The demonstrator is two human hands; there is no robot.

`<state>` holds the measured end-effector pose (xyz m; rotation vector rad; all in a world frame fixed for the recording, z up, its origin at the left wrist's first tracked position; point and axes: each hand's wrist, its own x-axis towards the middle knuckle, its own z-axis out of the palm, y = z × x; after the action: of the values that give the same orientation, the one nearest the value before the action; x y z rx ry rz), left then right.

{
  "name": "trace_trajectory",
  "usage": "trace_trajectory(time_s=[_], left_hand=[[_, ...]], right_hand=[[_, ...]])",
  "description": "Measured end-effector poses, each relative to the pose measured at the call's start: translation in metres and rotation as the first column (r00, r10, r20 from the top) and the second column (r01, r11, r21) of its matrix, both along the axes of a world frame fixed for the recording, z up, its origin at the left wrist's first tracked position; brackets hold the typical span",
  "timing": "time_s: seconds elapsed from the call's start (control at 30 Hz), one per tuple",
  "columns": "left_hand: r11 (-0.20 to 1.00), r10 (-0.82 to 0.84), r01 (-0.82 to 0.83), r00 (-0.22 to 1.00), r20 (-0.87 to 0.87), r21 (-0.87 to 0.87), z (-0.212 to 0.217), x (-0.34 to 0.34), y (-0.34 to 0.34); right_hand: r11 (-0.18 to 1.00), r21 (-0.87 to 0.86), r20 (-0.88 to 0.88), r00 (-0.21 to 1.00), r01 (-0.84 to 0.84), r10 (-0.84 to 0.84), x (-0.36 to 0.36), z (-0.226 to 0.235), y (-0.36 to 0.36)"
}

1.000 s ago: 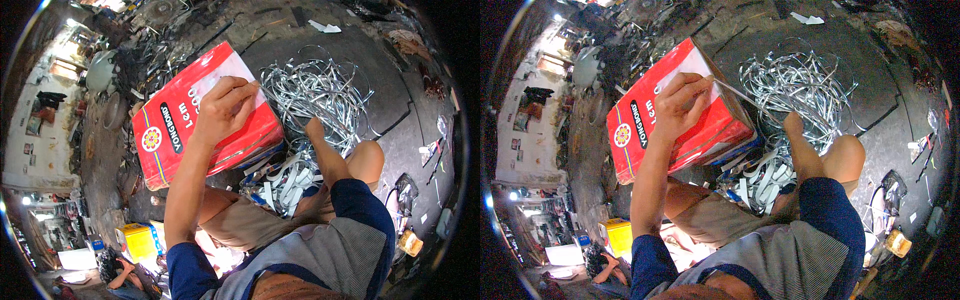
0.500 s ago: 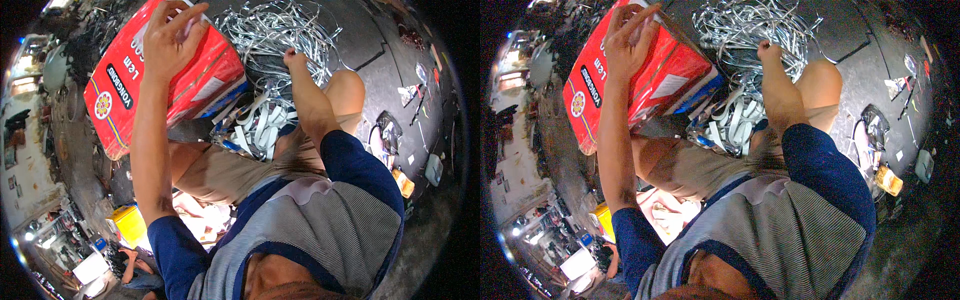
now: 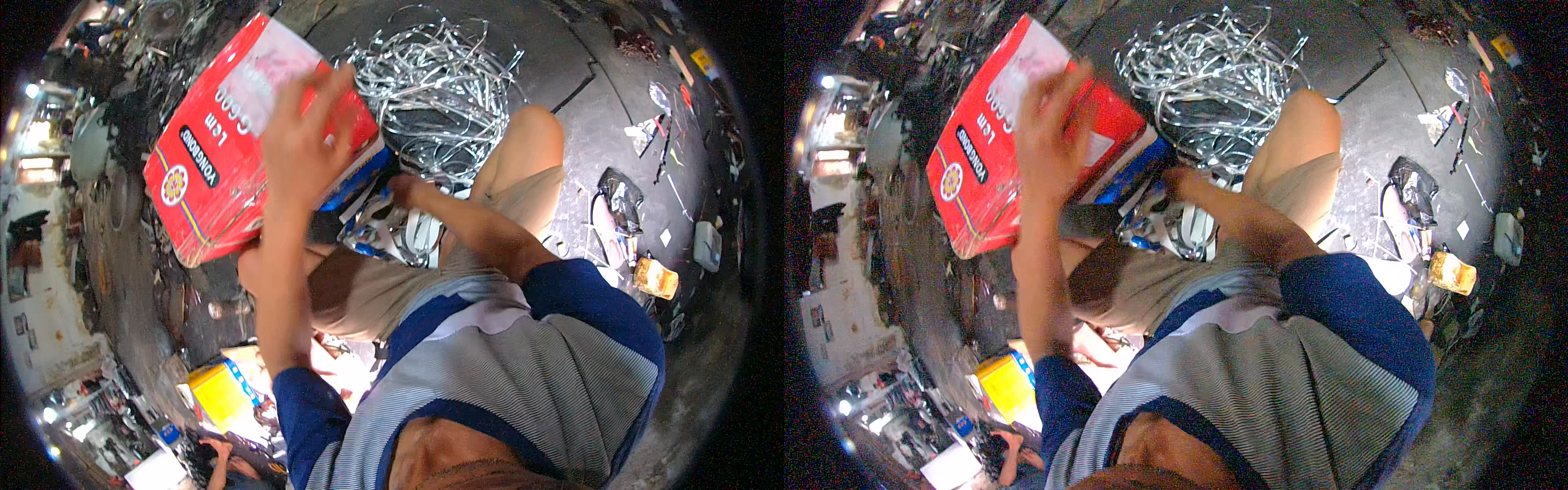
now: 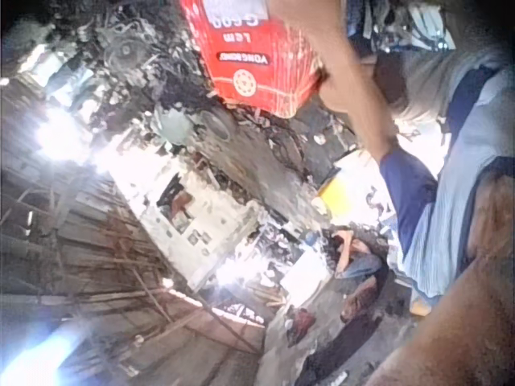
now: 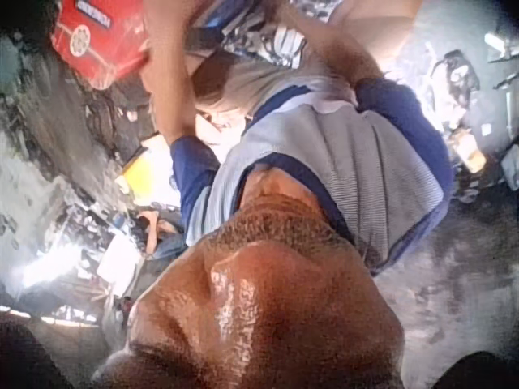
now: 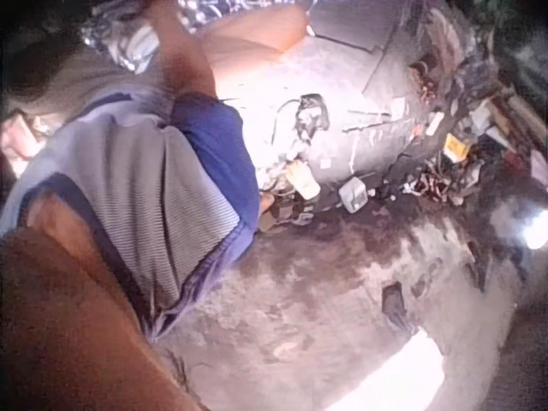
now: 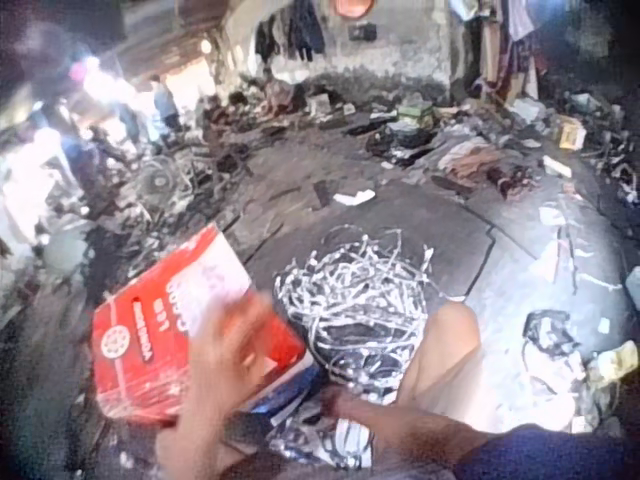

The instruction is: The person sits on the floor and wraps a red rectangular package with white tape. They repeatedly pull tape, press it onto the package, and smooth it down, working on multiple sides of the package.

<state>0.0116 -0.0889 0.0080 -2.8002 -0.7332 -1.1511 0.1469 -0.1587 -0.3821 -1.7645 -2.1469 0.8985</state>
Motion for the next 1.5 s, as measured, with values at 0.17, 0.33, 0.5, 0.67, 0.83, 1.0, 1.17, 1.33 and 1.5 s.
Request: trace_trajectory(time_s=[0.17, 0.33, 0.5, 0.67, 0.83, 1.0, 1.17, 1.33, 1.5], left_hand=[[0.842, 0.083, 0.022, 0.982, 0.171, -0.539, -0.048, -0.024, -0.106], [0.276, 0.366, 0.366, 0.815, 0.449, -0.889, -0.097, -0.032, -0.142], [0.409, 0.384, 0.292, 0.804, 0.454, -0.864, -0.095, -0.052, -0.151], [0.678, 0.513, -0.111, 0.78, 0.359, -0.727, -0.03, -0.145, -0.114], [0.527, 0.626, -0.203, 0.75, 0.215, -0.825, 0.038, -0.278, -0.068], [0.289, 0.827, -0.69, 0.529, -0.189, -0.663, 0.054, -0.362, -0.012], [0.11, 0.991, -0.989, 0.102, -0.084, 0.101, 0.048, -0.29, 0.026], [0.898, 0.419, -0.317, 0.828, 0.372, -0.307, 0.017, -0.096, 0.053], [0.88, 0.312, -0.147, 0.896, 0.317, -0.451, -0.005, -0.045, 0.065]], right_hand=[[0.92, 0.281, -0.227, 0.913, -0.272, 0.339, -0.024, 0.183, -0.046], [0.971, 0.237, -0.581, 0.797, -0.033, 0.169, 0.023, 0.3, -0.065], [0.998, 0.042, -0.694, 0.72, 0.05, -0.007, 0.042, 0.361, -0.054], [0.935, 0.305, -0.458, 0.834, -0.179, 0.309, 0.065, 0.402, -0.015], [0.976, 0.185, -0.517, 0.833, -0.118, 0.199, 0.07, 0.43, 0.047], [0.926, 0.336, -0.387, 0.871, -0.172, 0.303, 0.041, 0.437, 0.112], [0.877, 0.424, -0.109, 0.948, -0.227, 0.298, 0.022, 0.432, 0.135], [0.789, 0.609, -0.043, 0.99, -0.081, 0.136, 0.011, 0.418, 0.132], [0.81, 0.585, -0.093, 0.989, -0.04, 0.116, 0.009, 0.434, 0.117]])
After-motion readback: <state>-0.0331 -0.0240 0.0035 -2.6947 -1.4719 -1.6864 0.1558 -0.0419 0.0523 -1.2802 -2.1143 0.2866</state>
